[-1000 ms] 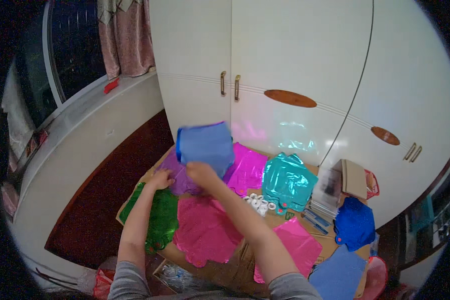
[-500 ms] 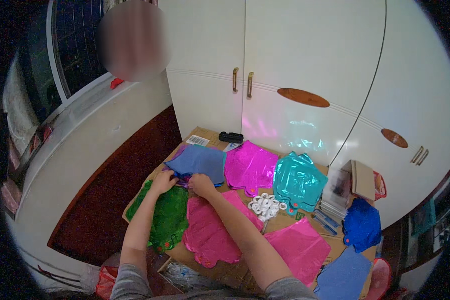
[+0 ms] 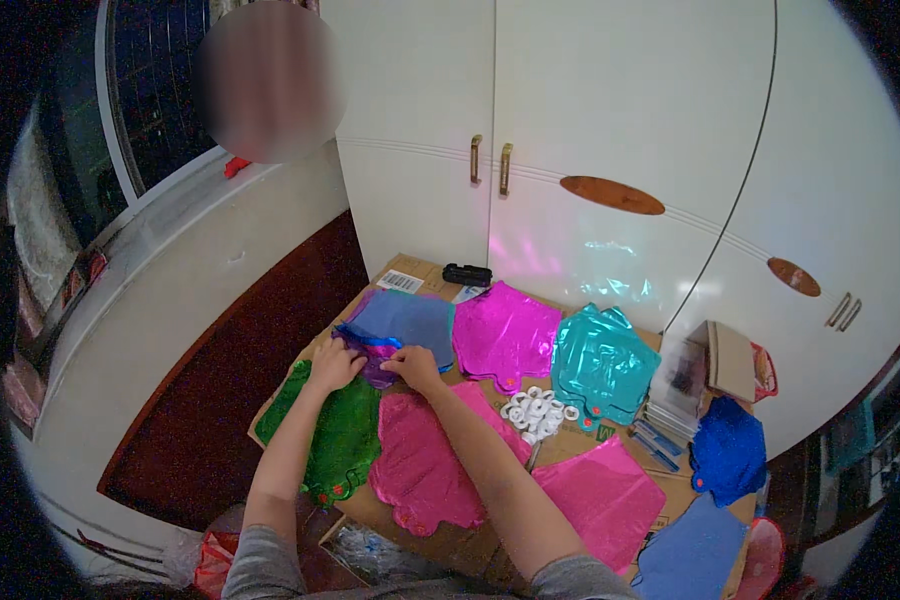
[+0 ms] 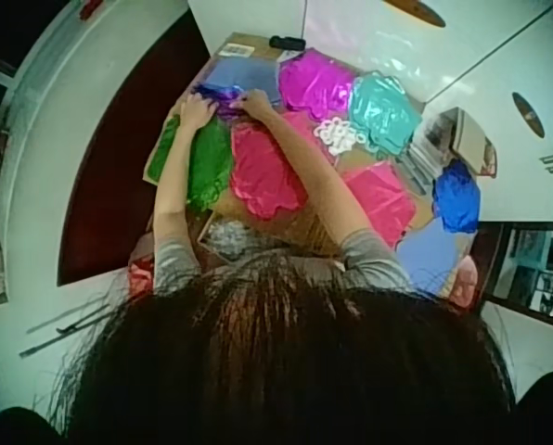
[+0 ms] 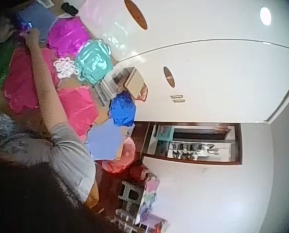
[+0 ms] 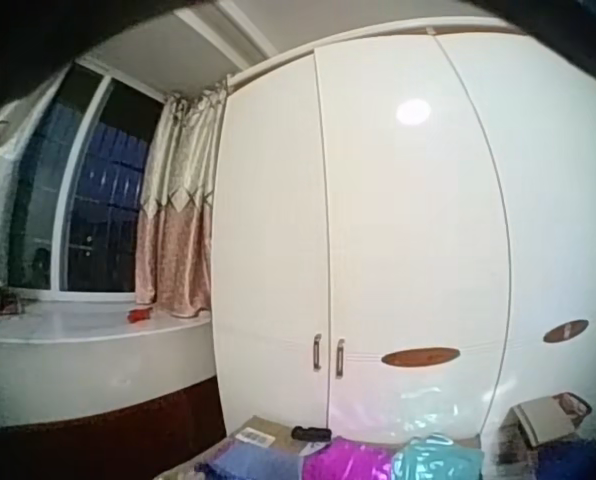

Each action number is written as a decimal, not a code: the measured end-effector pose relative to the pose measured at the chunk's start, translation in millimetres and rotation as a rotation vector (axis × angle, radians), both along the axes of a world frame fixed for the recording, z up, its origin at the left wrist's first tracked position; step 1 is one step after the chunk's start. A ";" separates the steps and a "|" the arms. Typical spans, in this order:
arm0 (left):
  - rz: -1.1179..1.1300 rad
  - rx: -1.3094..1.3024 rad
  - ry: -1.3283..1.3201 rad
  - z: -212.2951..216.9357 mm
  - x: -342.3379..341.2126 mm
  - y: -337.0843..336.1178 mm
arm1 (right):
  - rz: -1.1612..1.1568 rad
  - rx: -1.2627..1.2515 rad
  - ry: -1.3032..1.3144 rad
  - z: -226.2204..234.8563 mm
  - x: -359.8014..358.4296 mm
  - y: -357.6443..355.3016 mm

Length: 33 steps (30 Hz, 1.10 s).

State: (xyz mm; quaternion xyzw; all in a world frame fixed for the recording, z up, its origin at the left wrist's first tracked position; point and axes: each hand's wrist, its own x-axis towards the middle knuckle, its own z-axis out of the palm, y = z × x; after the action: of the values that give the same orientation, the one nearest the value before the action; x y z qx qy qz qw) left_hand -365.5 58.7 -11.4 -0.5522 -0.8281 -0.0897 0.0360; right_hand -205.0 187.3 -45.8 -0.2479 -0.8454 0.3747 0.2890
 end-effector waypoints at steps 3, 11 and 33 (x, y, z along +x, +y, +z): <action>0.116 -0.116 0.049 -3.0 -19.6 2.6 | 0.051 -0.055 -0.025 -0.9 -1.9 1.8; 0.157 -0.220 -0.020 1.4 -22.8 17.1 | -0.256 -0.128 0.368 5.5 18.5 76.1; -0.094 -0.170 -0.138 -14.3 -33.3 -158.7 | 0.564 0.977 0.165 52.4 18.5 -185.8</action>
State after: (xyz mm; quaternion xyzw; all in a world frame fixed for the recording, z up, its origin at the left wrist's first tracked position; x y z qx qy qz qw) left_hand -398.7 -100.0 -25.6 -0.5839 -0.8065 -0.0588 -0.0722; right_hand -186.5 1.6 6.6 0.1800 -0.9285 0.0210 0.3240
